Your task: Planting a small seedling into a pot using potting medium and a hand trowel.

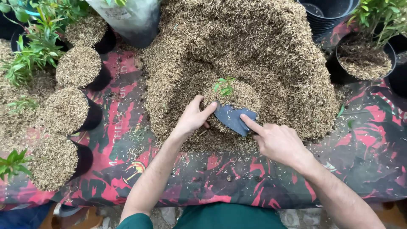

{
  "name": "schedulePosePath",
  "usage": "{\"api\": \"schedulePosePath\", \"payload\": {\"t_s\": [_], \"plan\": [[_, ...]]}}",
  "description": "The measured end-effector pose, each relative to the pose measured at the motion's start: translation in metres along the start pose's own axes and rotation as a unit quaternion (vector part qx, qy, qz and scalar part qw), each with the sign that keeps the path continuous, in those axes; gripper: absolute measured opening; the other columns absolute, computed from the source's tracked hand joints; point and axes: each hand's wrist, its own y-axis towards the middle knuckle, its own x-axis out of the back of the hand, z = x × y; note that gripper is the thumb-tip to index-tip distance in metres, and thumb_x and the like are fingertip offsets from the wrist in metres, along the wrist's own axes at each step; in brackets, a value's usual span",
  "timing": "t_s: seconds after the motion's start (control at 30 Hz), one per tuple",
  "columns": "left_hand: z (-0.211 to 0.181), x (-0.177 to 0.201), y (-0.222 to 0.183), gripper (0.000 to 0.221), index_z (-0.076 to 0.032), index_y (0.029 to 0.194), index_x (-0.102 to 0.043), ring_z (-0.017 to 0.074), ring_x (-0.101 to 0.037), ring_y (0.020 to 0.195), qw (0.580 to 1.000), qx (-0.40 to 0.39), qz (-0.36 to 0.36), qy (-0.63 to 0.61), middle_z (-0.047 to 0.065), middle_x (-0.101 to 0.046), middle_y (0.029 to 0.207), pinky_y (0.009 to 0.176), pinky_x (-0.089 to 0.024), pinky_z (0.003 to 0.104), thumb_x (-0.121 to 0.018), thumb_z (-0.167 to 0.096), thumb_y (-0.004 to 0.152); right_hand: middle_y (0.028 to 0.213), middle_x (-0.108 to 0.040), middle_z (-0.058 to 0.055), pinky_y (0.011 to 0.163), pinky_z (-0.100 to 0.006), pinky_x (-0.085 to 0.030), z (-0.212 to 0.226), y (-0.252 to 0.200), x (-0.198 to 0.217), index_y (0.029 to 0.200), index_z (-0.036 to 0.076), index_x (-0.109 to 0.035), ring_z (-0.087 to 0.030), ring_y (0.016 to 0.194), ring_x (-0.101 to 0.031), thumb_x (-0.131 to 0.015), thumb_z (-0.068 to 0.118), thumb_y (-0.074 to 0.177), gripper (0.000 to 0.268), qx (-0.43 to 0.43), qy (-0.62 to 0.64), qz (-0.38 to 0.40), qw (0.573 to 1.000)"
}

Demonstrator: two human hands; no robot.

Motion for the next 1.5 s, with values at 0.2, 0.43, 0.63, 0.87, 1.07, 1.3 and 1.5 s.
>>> {"api": "schedulePosePath", "payload": {"t_s": [0.2, 0.43, 0.63, 0.87, 1.07, 1.3, 1.5], "plan": [[0.019, 0.000, 0.016, 0.045, 0.008, 0.121, -0.065, 0.0293, -0.070, 0.048, 0.998, -0.031, -0.024, -0.050, 0.031, -0.067, 0.106, 0.039, -0.059, 0.031, -0.061, -0.032, 0.101, 0.089, -0.073, -0.013, 0.076, -0.053, -0.064, -0.006, -0.032, -0.010, 0.159, 0.041, -0.028, -0.039, 0.082, -0.078, -0.046, 0.028, 0.099, 0.064, -0.028, 0.016, -0.025, 0.999], [0.092, -0.022, 0.057, 0.035, 0.009, 0.116, -0.066, 0.0318, -0.068, 0.044, 0.992, -0.043, -0.075, -0.089, 0.027, -0.065, 0.084, 0.036, -0.061, 0.040, -0.063, -0.020, 0.098, 0.087, -0.071, -0.010, 0.079, -0.055, -0.063, -0.018, -0.044, -0.034, 0.157, 0.049, -0.029, -0.041, 0.081, -0.076, -0.048, 0.034, 0.096, 0.066, -0.052, 0.009, -0.026, 0.998], [0.048, -0.042, -0.022, 0.043, 0.017, 0.130, -0.046, 0.0304, -0.061, 0.086, 0.946, 0.031, -0.092, -0.311, 0.022, -0.049, 0.102, 0.069, -0.064, 0.059, -0.055, -0.015, 0.103, 0.086, -0.069, -0.005, 0.078, -0.053, -0.064, -0.016, -0.034, -0.039, 0.157, 0.053, -0.024, -0.038, 0.081, -0.076, -0.045, 0.034, 0.097, 0.067, -0.058, 0.005, -0.029, 0.998], [0.029, -0.036, -0.042, 0.053, 0.010, 0.138, -0.036, 0.0319, -0.062, 0.090, 0.942, 0.028, -0.052, -0.330, 0.019, -0.045, 0.107, 0.072, -0.067, 0.056, -0.056, -0.025, 0.104, 0.089, -0.069, -0.009, 0.078, -0.053, -0.063, 0.006, -0.014, -0.012, 0.159, 0.049, -0.023, -0.040, 0.083, -0.076, -0.042, 0.030, 0.100, 0.066, -0.041, -0.022, -0.024, 0.999], [0.027, -0.009, -0.005, 0.071, 0.006, 0.143, -0.046, 0.0295, -0.068, 0.093, 0.989, -0.020, -0.055, -0.135, 0.028, -0.054, 0.119, 0.050, -0.066, 0.036, -0.076, -0.034, 0.092, 0.090, -0.069, -0.010, 0.075, -0.053, -0.063, 0.012, -0.003, -0.007, 0.162, 0.047, -0.016, -0.040, 0.082, -0.076, -0.040, 0.030, 0.100, 0.068, -0.044, -0.064, -0.013, 0.997], [0.064, -0.007, 0.062, 0.064, 0.003, 0.133, -0.061, 0.0351, -0.074, 0.077, 0.998, -0.040, -0.037, 0.021, 0.030, -0.065, 0.110, 0.045, -0.064, 0.038, -0.080, -0.036, 0.086, 0.091, -0.070, -0.014, 0.072, -0.053, -0.064, 0.014, 0.003, -0.004, 0.163, 0.036, -0.019, -0.038, 0.080, -0.077, -0.038, 0.027, 0.100, 0.066, -0.036, -0.074, 0.012, 0.997], [0.057, -0.007, 0.051, 0.057, -0.006, 0.131, -0.062, 0.0340, -0.074, 0.085, 0.996, -0.043, -0.038, 0.069, 0.023, -0.070, 0.104, 0.063, -0.058, 0.049, -0.075, -0.041, 0.088, 0.089, -0.071, -0.014, 0.069, -0.053, -0.064, 0.012, 0.009, -0.003, 0.163, 0.033, -0.019, -0.037, 0.077, -0.077, -0.038, 0.025, 0.100, 0.066, -0.022, -0.091, 0.025, 0.995]]}}
